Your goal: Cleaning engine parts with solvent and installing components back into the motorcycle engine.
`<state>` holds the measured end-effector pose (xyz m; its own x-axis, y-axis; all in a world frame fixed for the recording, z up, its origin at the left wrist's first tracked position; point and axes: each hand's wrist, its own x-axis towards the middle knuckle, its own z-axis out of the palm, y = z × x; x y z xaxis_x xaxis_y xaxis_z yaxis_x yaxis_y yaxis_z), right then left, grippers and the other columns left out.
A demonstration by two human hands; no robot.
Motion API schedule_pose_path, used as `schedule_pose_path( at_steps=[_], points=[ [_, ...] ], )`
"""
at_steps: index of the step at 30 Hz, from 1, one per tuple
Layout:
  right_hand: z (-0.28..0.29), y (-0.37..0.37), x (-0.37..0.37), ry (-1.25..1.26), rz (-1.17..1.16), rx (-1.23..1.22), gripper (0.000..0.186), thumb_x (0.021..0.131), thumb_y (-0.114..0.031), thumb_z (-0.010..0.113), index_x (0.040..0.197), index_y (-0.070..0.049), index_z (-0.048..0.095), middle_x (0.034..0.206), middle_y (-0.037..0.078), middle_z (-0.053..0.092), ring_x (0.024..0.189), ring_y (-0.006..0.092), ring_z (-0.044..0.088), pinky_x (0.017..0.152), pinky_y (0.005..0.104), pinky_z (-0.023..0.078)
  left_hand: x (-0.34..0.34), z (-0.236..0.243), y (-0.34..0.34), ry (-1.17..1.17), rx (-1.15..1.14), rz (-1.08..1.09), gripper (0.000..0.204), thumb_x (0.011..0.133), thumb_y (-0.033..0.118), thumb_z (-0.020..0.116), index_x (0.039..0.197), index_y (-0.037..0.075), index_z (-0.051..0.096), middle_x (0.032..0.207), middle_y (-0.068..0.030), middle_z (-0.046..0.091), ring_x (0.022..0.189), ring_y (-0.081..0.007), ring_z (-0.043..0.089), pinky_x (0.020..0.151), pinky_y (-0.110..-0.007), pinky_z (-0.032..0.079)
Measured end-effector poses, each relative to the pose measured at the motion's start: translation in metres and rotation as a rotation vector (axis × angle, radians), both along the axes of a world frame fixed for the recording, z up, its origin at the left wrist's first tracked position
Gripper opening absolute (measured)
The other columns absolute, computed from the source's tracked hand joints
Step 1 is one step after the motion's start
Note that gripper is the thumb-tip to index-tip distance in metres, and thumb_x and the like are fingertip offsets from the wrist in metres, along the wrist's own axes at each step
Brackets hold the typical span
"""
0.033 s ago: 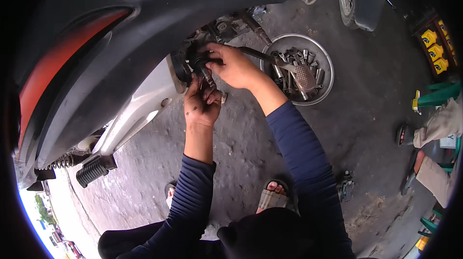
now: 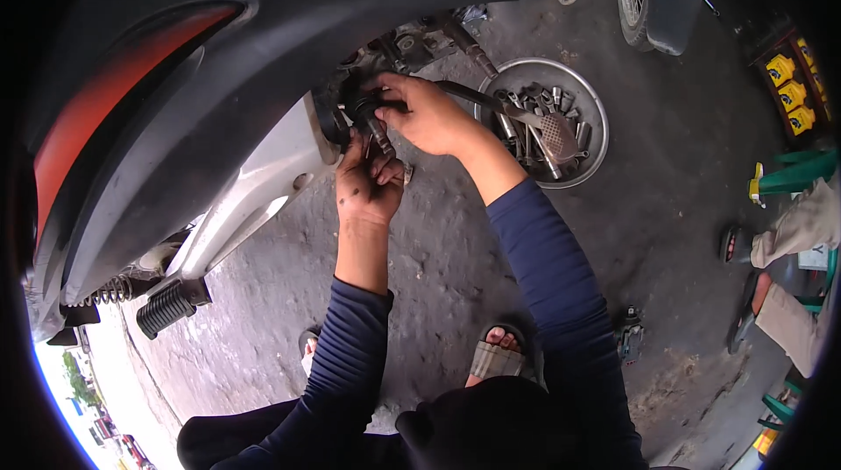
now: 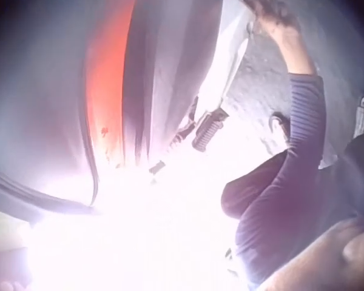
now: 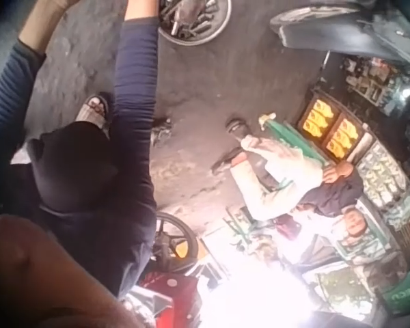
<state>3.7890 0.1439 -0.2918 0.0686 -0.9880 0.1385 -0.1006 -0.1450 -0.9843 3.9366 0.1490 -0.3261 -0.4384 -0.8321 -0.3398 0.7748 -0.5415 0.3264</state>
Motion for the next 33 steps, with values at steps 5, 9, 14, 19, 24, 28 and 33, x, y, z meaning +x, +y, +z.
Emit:
schedule_pose_path(
  at_steps=[5, 9, 14, 19, 24, 28, 33],
  points=[
    [0.008, -0.009, 0.000, 0.111, -0.077, 0.153, 0.033, 0.089, -0.015, 0.066, 0.119, -0.002, 0.062, 0.105, 0.008, 0.068, 0.100, 0.0128, 0.060, 0.090, 0.0281, 0.047, 0.001, 0.001, -0.002, 0.028, 0.035, -0.016, 0.014, 0.092, 0.026, 0.061, 0.096, 0.012, 0.061, 0.077, 0.0050, 0.058, 0.050, -0.0049, 0.036, 0.044, -0.019, 0.026],
    [-0.005, -0.006, 0.008, 0.189, -0.213, 0.003, 0.035, 0.086, -0.016, 0.070, 0.117, -0.002, 0.064, 0.105, 0.008, 0.069, 0.093, 0.0119, 0.062, 0.085, 0.0278, 0.049, -0.006, 0.000, 0.000, 0.051, 0.110, 0.035, 0.021, 0.097, 0.030, 0.053, 0.105, 0.012, 0.058, 0.092, 0.0018, 0.064, 0.048, -0.0037, 0.033, 0.043, -0.017, 0.027],
    [0.014, 0.000, 0.039, 0.139, -0.450, 0.030, 0.032, 0.083, -0.015, 0.071, 0.110, 0.000, 0.066, 0.087, 0.016, 0.070, 0.074, 0.0187, 0.067, 0.071, 0.0311, 0.053, -0.009, 0.001, -0.016, 0.064, 0.095, -0.009, 0.027, 0.099, 0.034, 0.047, 0.094, 0.011, 0.060, 0.067, 0.0031, 0.052, 0.046, -0.0052, 0.034, 0.041, -0.018, 0.029],
    [0.009, -0.006, 0.046, 0.182, -0.669, -0.126, 0.027, 0.081, -0.016, 0.068, 0.102, 0.001, 0.069, 0.090, 0.022, 0.069, 0.079, 0.0324, 0.069, 0.075, 0.0365, 0.053, -0.021, -0.001, -0.035, 0.003, 0.094, -0.068, 0.024, 0.099, 0.032, 0.048, 0.092, 0.014, 0.060, 0.067, 0.0037, 0.054, 0.046, -0.0067, 0.038, 0.046, -0.020, 0.036],
    [0.013, -0.008, 0.043, 0.182, -0.612, -0.060, 0.029, 0.078, -0.019, 0.072, 0.100, -0.001, 0.071, 0.087, 0.020, 0.070, 0.079, 0.0290, 0.069, 0.077, 0.0353, 0.053, -0.032, 0.010, -0.038, -0.015, 0.075, 0.004, 0.026, 0.101, 0.031, 0.043, 0.107, 0.013, 0.061, 0.094, -0.0016, 0.061, 0.075, -0.0122, 0.054, 0.067, -0.026, 0.047],
    [-0.002, -0.014, 0.042, 0.061, -0.665, -0.059, 0.023, 0.075, -0.014, 0.074, 0.094, -0.002, 0.073, 0.083, 0.018, 0.070, 0.076, 0.0255, 0.069, 0.076, 0.0331, 0.053, -0.037, 0.004, -0.033, 0.061, 0.050, 0.024, 0.035, 0.103, 0.031, 0.035, 0.123, 0.012, 0.056, 0.122, -0.0072, 0.060, 0.113, -0.0220, 0.057, 0.099, -0.038, 0.046],
    [0.000, -0.017, 0.047, -0.062, -0.681, -0.052, 0.017, 0.072, -0.011, 0.075, 0.087, -0.003, 0.074, 0.083, 0.018, 0.070, 0.078, 0.0284, 0.069, 0.077, 0.0337, 0.053, -0.031, 0.007, -0.033, 0.050, 0.013, 0.042, 0.038, 0.103, 0.032, 0.031, 0.123, 0.012, 0.055, 0.123, -0.0075, 0.059, 0.114, -0.0227, 0.056, 0.099, -0.038, 0.045]
  ],
)
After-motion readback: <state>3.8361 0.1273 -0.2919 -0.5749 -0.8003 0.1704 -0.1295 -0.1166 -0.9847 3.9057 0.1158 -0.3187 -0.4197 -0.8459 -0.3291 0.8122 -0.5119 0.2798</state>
